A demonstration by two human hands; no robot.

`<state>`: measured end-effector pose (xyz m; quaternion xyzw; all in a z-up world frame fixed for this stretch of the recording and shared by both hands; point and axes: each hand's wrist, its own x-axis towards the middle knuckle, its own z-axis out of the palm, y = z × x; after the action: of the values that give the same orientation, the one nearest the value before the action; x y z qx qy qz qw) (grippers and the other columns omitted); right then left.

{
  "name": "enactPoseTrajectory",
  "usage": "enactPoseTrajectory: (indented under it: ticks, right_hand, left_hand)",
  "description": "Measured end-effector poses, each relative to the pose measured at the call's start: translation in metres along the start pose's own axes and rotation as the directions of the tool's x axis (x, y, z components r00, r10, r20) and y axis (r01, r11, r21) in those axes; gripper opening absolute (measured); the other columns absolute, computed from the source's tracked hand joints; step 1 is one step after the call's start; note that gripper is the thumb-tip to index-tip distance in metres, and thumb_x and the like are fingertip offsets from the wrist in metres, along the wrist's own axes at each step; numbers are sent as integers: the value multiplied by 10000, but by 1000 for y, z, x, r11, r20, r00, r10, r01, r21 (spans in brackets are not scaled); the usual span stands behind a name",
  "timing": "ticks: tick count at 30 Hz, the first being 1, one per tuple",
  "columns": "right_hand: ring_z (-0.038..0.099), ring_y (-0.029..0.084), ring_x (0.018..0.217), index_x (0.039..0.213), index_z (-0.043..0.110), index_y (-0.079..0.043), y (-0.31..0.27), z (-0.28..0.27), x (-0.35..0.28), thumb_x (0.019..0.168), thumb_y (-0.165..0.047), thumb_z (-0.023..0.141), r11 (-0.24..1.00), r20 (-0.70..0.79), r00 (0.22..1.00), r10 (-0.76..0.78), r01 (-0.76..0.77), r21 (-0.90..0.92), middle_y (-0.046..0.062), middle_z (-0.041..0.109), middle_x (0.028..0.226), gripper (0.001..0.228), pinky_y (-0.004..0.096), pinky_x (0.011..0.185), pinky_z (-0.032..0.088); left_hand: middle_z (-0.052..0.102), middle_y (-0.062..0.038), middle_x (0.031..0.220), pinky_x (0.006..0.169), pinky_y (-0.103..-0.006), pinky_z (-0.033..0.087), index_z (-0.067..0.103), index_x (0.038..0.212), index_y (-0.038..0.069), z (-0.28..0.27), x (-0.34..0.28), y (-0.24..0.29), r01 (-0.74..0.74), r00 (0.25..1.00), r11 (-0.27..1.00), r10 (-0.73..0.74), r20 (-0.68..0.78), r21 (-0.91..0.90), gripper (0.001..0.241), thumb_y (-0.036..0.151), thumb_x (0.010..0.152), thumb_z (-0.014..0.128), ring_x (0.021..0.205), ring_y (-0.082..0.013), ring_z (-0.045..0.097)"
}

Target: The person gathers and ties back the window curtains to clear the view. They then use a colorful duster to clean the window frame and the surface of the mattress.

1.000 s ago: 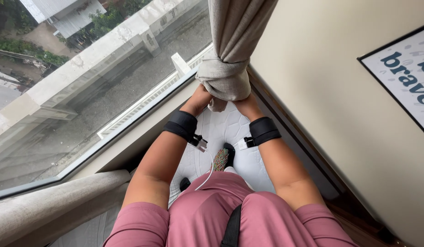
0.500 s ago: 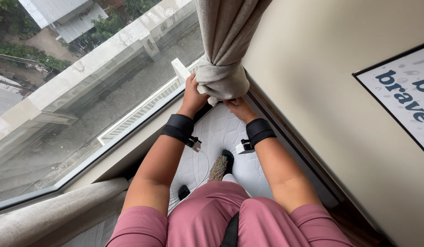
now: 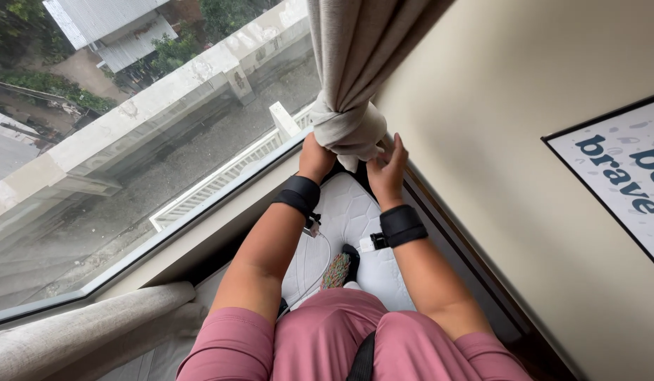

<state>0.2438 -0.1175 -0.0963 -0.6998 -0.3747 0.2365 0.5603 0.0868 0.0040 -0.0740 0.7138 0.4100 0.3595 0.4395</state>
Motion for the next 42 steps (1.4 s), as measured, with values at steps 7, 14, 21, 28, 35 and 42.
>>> enactPoseTrajectory:
  ticks: [7,14,21,28,35,42]
  right_hand:
    - [569,297,1200,1252,598,-109,-108,-21,0,924,-90,791,804,36,850,-525,510,-305,164,390,1495,381,415,978,548]
    - [562,301,1222,1220,624,-71,-106,-27,-11,952,-70,759,854,10,887,-461,447,-268,158,434,1441,300,388,911,556]
    - [639,162,965,1164,639,-39,-110,1,-25,1006,-52,697,893,54,898,-437,440,-93,119,538,1316,169,271,795,587]
    - [650,122,816,1053,676,-27,-131,19,-69,984,-62,702,916,235,896,-377,398,-52,59,624,1109,82,253,718,563]
    - [681,134,811,1041,695,-45,-146,23,-109,972,-100,701,930,298,905,-302,349,-118,51,668,1007,89,270,723,570]
    - [695,145,816,1029,705,-42,-151,26,-147,966,-118,706,928,239,924,-299,340,-151,57,691,977,99,280,738,577]
  left_hand:
    - [631,-212,1307,981,-417,522,667,1281,125,14,1,-8,70,997,986,-65,-37,152,543,264,781,829,1194,-389,625]
    - [523,-252,1471,1110,-394,414,691,1350,135,-45,-26,-19,62,996,997,-60,-63,37,581,298,822,871,1383,-360,500]
    - [746,-124,1237,1025,-344,507,734,1235,99,-124,-68,23,193,972,981,-196,-129,-34,426,352,894,767,1210,-264,678]
    - [715,-128,1207,996,-351,510,730,1187,63,-160,-118,47,44,993,994,-33,-111,103,342,292,935,754,1149,-285,676]
    - [707,-99,1210,943,-349,537,719,1184,75,-190,-150,68,13,1000,989,-13,1,146,322,285,941,743,1120,-278,685]
    - [713,-102,1209,946,-366,534,732,1178,76,-189,-170,47,-137,988,984,127,90,115,313,271,934,757,1130,-286,685]
